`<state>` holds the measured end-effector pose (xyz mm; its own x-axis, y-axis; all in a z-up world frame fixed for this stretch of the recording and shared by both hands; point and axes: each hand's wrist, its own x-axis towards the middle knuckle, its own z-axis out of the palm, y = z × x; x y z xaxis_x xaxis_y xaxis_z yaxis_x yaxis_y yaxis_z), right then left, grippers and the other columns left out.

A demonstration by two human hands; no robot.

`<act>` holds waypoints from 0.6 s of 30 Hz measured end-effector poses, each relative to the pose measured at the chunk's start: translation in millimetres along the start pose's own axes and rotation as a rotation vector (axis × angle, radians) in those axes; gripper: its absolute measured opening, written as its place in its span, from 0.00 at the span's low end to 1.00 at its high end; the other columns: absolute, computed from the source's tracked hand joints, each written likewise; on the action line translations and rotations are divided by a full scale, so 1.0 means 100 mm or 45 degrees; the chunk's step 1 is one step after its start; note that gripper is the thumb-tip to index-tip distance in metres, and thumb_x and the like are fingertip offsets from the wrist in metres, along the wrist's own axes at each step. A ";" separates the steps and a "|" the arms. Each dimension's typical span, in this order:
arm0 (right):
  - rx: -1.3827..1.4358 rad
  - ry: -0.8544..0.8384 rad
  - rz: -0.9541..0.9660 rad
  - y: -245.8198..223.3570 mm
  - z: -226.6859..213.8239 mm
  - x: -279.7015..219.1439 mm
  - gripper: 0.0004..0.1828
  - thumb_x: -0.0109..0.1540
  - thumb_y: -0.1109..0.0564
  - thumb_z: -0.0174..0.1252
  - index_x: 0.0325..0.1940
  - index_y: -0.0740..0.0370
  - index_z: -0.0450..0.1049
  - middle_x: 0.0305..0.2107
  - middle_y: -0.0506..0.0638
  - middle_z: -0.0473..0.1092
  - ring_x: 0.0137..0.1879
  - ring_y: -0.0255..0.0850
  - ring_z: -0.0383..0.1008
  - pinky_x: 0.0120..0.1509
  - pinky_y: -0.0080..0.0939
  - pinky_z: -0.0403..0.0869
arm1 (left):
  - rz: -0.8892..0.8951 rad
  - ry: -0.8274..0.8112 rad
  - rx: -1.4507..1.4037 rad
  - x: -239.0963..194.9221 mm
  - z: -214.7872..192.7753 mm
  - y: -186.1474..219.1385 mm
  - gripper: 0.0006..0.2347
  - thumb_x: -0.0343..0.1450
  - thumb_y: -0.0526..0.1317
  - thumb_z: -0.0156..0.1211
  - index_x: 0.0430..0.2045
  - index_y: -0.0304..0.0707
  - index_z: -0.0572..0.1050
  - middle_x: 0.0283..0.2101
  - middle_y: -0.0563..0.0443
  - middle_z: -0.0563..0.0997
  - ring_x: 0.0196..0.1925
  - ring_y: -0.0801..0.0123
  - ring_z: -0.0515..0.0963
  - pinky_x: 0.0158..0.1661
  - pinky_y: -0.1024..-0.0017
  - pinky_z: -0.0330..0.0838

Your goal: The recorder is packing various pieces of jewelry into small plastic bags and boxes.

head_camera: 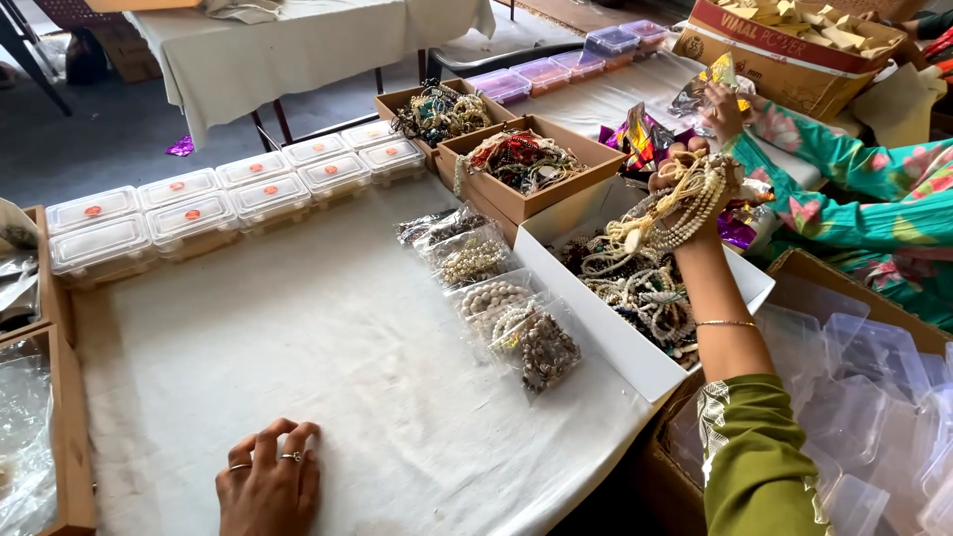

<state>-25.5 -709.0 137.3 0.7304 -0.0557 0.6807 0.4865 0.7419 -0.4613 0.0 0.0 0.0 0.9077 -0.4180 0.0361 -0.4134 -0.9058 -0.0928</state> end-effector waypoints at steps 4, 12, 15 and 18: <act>0.057 -0.036 -0.053 -0.04 -0.37 -0.01 0.19 0.72 0.41 0.56 0.49 0.59 0.72 0.46 0.55 0.75 0.49 0.45 0.78 0.58 0.45 0.77 | -0.020 -0.022 -0.034 0.01 0.02 -0.01 0.18 0.73 0.50 0.49 0.60 0.67 0.70 0.59 0.67 0.65 0.64 0.67 0.59 0.59 0.62 0.65; 0.257 0.250 -0.116 0.12 0.41 0.04 0.27 0.70 0.34 0.48 0.65 0.49 0.70 0.63 0.57 0.69 0.59 0.49 0.77 0.65 0.52 0.76 | -0.036 -0.148 -0.037 -0.02 -0.17 0.04 0.19 0.74 0.50 0.47 0.62 0.67 0.67 0.61 0.65 0.63 0.66 0.66 0.57 0.61 0.59 0.61; 0.165 0.230 -0.113 0.17 0.44 0.09 0.32 0.70 0.29 0.45 0.73 0.43 0.66 0.70 0.57 0.64 0.67 0.52 0.72 0.70 0.53 0.71 | -0.041 -0.187 -0.031 -0.02 -0.20 0.06 0.20 0.74 0.50 0.46 0.63 0.67 0.66 0.61 0.64 0.62 0.66 0.66 0.56 0.61 0.58 0.60; 0.150 0.183 -0.088 0.23 0.58 0.13 0.35 0.69 0.25 0.41 0.76 0.38 0.63 0.73 0.57 0.59 0.74 0.54 0.63 0.78 0.54 0.65 | -0.045 -0.192 -0.018 -0.02 -0.21 0.06 0.20 0.74 0.50 0.46 0.64 0.65 0.66 0.61 0.64 0.62 0.66 0.66 0.56 0.61 0.59 0.60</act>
<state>-32.3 -653.8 168.7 0.7622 -0.1980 0.6163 0.4846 0.8058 -0.3404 -6.0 -5.8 20.0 0.9218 -0.3716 -0.1105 -0.3810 -0.9211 -0.0804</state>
